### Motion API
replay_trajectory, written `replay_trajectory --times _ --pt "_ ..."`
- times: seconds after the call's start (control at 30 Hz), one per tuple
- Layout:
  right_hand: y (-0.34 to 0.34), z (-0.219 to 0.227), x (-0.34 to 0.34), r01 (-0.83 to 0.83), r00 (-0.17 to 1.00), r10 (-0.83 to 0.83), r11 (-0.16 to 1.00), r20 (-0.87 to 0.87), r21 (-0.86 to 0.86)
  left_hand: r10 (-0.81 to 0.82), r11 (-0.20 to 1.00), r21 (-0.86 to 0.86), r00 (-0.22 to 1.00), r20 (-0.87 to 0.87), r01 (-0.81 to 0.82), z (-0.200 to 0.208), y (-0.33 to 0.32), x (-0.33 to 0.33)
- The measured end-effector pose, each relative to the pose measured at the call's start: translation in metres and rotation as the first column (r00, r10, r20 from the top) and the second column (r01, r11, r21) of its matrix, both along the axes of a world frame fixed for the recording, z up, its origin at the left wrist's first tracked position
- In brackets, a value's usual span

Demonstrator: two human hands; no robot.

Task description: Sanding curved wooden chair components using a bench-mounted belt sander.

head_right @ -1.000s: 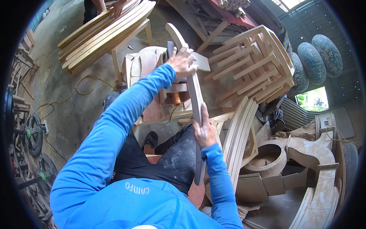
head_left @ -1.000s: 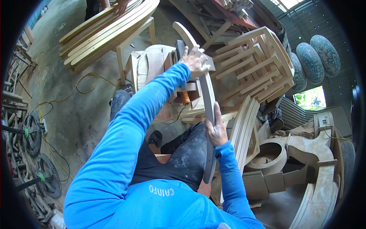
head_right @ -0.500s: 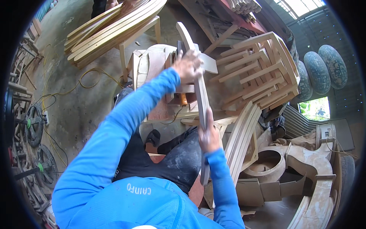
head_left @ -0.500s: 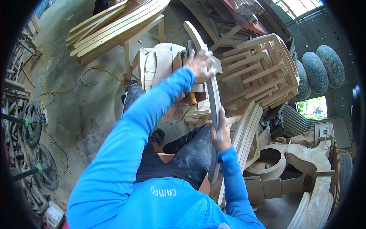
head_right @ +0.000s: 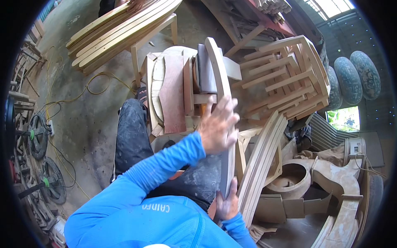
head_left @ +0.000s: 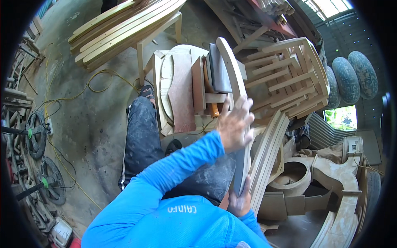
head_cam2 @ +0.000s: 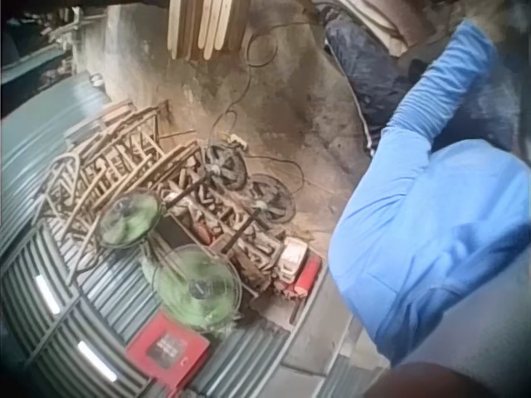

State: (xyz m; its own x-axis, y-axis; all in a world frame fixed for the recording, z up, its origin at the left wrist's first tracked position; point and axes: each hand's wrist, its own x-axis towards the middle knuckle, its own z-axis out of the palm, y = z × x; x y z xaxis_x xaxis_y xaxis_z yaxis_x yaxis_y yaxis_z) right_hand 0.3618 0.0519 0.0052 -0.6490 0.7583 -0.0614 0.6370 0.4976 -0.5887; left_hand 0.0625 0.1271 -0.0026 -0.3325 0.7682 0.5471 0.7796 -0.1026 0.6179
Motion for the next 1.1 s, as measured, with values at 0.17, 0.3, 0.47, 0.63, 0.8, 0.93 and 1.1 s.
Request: replay_trajectory --times 0.17,0.3,0.47,0.63,0.8,0.93,1.1 --pt "0.120 -0.027 -0.111 -0.158 0.987 0.156 0.975 0.026 0.159 0.070 0.948 -0.299 0.986 -0.150 -0.113 -0.026 0.083 -0.117" --pt "0.143 0.001 -0.179 -0.103 0.991 0.100 0.994 0.089 0.035 0.094 0.881 -0.455 0.990 -0.110 -0.134 -0.011 0.121 -0.181" --pt "0.099 -0.006 -0.089 -0.165 0.986 0.167 0.982 -0.012 0.086 0.073 0.953 -0.282 0.987 -0.145 -0.112 -0.011 0.064 -0.093" --pt "0.021 -0.017 -0.002 -0.007 0.998 0.000 0.992 -0.055 -0.124 0.058 0.997 -0.046 0.994 -0.095 -0.062 -0.005 0.002 -0.022" --pt "0.094 -0.013 -0.102 -0.142 0.990 0.142 0.983 0.005 0.117 0.133 0.989 -0.049 0.983 -0.123 -0.140 -0.045 0.054 -0.103" --pt "0.149 -0.024 -0.172 -0.127 0.992 0.127 0.986 0.009 0.103 0.137 0.944 -0.284 0.984 -0.117 -0.165 -0.029 0.107 -0.171" --pt "0.114 -0.014 -0.137 -0.041 0.999 0.042 0.998 0.010 -0.048 0.031 0.932 -0.356 0.994 -0.103 -0.066 -0.017 0.087 -0.132"
